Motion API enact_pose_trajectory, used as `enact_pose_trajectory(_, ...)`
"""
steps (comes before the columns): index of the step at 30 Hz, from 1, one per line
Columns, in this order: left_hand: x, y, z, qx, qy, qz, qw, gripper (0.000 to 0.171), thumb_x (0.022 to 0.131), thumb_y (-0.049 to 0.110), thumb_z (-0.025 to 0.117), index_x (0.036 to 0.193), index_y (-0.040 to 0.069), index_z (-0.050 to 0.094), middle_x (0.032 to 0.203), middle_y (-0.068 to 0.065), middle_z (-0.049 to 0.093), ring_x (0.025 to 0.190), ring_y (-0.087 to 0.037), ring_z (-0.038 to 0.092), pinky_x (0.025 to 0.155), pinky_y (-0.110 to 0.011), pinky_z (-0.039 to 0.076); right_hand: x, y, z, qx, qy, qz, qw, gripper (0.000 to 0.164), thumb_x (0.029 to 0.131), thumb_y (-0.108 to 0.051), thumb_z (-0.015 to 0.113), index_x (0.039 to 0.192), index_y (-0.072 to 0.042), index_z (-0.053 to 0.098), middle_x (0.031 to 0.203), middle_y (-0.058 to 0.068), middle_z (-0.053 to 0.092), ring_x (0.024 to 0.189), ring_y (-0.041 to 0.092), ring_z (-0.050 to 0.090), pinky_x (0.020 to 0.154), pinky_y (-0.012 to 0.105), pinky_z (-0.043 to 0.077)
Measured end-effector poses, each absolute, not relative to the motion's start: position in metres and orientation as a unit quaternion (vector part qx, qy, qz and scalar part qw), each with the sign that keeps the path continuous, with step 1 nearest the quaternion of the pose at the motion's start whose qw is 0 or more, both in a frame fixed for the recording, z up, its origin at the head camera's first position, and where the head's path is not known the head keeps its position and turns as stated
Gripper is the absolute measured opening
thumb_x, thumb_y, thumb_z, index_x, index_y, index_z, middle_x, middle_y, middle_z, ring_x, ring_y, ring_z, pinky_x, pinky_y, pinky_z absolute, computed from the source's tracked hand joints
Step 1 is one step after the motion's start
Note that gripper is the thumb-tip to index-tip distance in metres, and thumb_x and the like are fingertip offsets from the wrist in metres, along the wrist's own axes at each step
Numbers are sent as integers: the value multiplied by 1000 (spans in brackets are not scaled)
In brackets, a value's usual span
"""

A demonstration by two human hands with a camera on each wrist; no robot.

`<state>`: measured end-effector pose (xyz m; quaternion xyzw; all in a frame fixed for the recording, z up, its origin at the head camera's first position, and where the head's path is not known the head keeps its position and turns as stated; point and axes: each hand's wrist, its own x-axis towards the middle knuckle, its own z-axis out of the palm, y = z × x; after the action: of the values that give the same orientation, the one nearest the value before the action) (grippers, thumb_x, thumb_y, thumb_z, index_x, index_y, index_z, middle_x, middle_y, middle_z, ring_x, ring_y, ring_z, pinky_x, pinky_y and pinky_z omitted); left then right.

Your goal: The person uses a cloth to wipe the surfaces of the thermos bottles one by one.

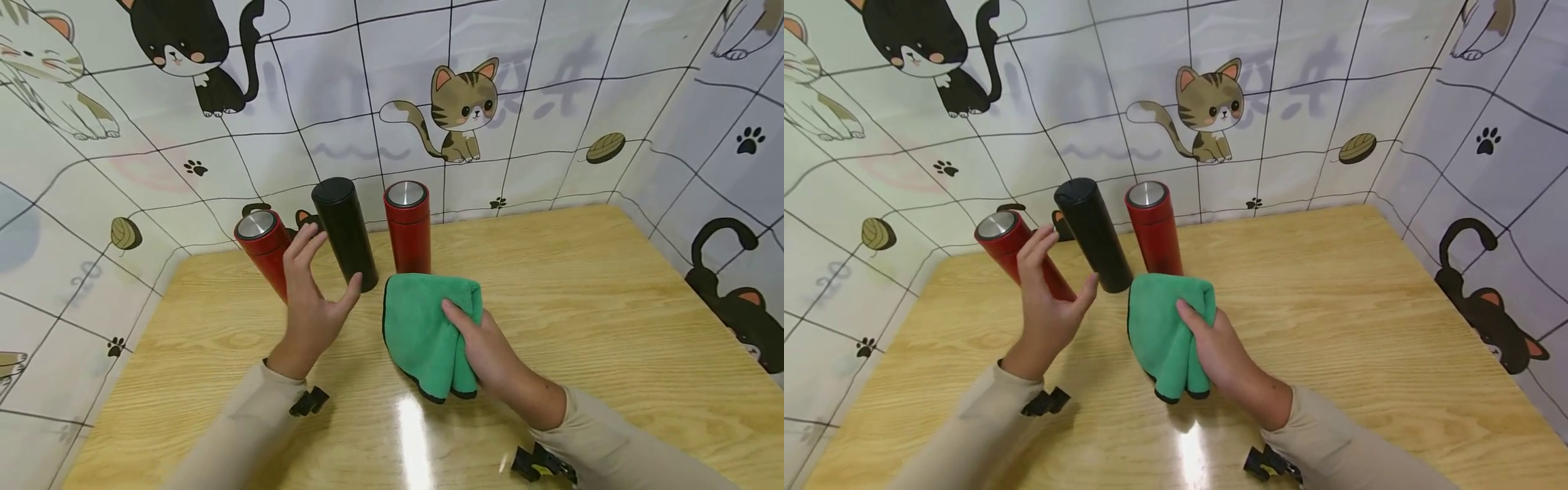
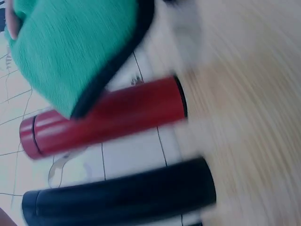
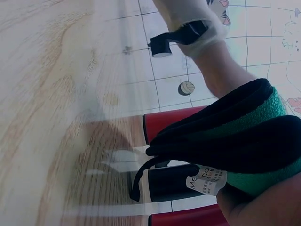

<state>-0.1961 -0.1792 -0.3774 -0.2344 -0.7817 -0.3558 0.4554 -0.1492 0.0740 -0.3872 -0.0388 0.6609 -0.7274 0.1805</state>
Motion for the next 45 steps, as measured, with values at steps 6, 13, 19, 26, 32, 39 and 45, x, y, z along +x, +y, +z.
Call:
enact_pose_trajectory(6,-223,-159,-365,-120,-804,-464,352,88,90,19,72,158,12,17,162,-10,20,149,-19,21,122,-51,25,-149,75,-390,-49,655,-732,180,45,107,-40,43,130,-2,51,110,-4,65,103,8,64,94,23,51)
enact_pose_trajectory(13,-245,-163,-362,-18,-776,-581,245,95,92,12,67,160,14,1,163,-10,12,145,-27,29,118,-53,30,-148,72,-389,-55,663,-725,178,45,107,-39,43,130,-2,52,110,-3,66,103,7,64,94,22,50)
enact_pose_trajectory(19,-255,-172,-370,-23,-791,-569,224,95,94,21,69,160,27,0,158,-4,30,143,-21,34,117,-52,34,-147,73,-389,-55,669,-721,174,46,107,-40,43,129,-1,54,109,-1,66,101,7,65,94,23,50)
enact_pose_trajectory(26,-237,-169,-373,-66,-799,-544,248,92,91,23,74,158,28,11,150,-3,41,135,-21,41,110,-54,40,-148,78,-390,-64,688,-705,161,47,107,-42,42,128,-3,55,109,-3,67,102,7,65,93,22,50)
enact_pose_trajectory(32,-209,-162,-374,-88,-802,-536,250,92,89,23,76,158,24,16,148,-5,43,131,-25,45,106,-57,43,-150,82,-392,-94,703,-692,134,48,107,-42,40,126,-1,56,107,6,68,96,9,68,88,24,54)
enact_pose_trajectory(39,-172,-155,-374,-108,-800,-547,222,95,85,14,80,157,24,20,145,-4,47,131,-24,49,106,-55,45,-142,84,-390,-104,741,-659,77,45,108,-35,42,131,1,53,112,20,66,93,12,69,85,24,55)
enact_pose_trajectory(45,-143,-149,-374,-134,-787,-569,197,98,81,6,82,156,28,22,147,-2,46,134,-21,49,107,-50,46,-130,83,-389,-150,740,-656,28,40,108,-23,43,138,2,48,113,22,65,93,11,68,88,23,54)
